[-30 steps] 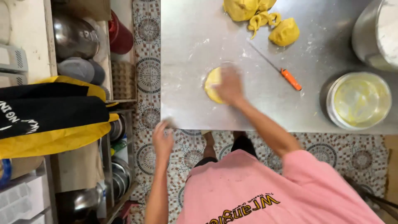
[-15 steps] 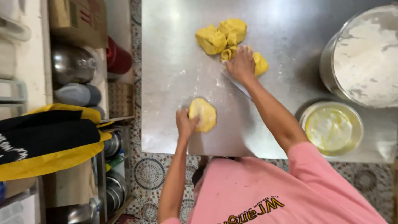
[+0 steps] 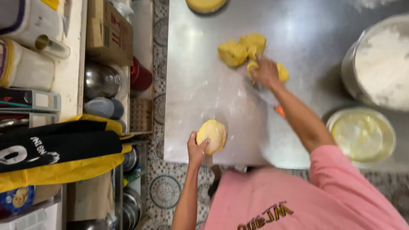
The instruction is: The person is rolling out yellow dough, trimming the excess with a knife, and carefully lining circular baking tins with the dough.
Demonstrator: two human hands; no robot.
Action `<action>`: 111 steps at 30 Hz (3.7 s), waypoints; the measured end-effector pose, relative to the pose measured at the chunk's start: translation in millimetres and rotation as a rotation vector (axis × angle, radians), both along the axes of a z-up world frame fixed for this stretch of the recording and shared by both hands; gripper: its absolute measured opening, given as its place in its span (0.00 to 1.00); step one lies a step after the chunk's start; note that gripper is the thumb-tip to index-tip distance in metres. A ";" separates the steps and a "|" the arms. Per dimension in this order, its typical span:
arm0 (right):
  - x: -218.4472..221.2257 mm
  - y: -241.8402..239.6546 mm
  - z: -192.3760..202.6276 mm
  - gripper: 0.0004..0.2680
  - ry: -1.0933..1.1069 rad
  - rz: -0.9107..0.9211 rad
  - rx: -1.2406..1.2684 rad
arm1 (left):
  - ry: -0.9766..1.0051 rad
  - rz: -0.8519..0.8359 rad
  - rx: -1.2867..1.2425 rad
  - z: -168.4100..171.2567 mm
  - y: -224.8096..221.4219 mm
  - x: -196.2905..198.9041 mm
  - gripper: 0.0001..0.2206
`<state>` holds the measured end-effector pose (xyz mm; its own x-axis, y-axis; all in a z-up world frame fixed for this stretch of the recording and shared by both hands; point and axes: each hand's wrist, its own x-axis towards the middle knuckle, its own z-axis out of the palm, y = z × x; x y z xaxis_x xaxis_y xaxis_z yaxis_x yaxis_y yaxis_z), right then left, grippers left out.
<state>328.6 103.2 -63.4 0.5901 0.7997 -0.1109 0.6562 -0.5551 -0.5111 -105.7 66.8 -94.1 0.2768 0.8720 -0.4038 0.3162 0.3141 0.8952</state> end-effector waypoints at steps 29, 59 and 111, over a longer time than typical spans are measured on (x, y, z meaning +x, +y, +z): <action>-124.9 -30.3 -44.5 0.13 1.114 0.100 0.443 | -0.629 0.509 -0.309 80.0 -21.6 21.5 0.40; -240.5 -76.5 -17.8 0.11 1.275 -0.200 0.322 | -0.048 -0.323 0.354 107.1 8.3 46.3 0.39; -357.1 -8.2 -162.8 0.26 -0.590 0.353 0.208 | 0.420 0.047 1.313 3.1 45.3 38.5 0.18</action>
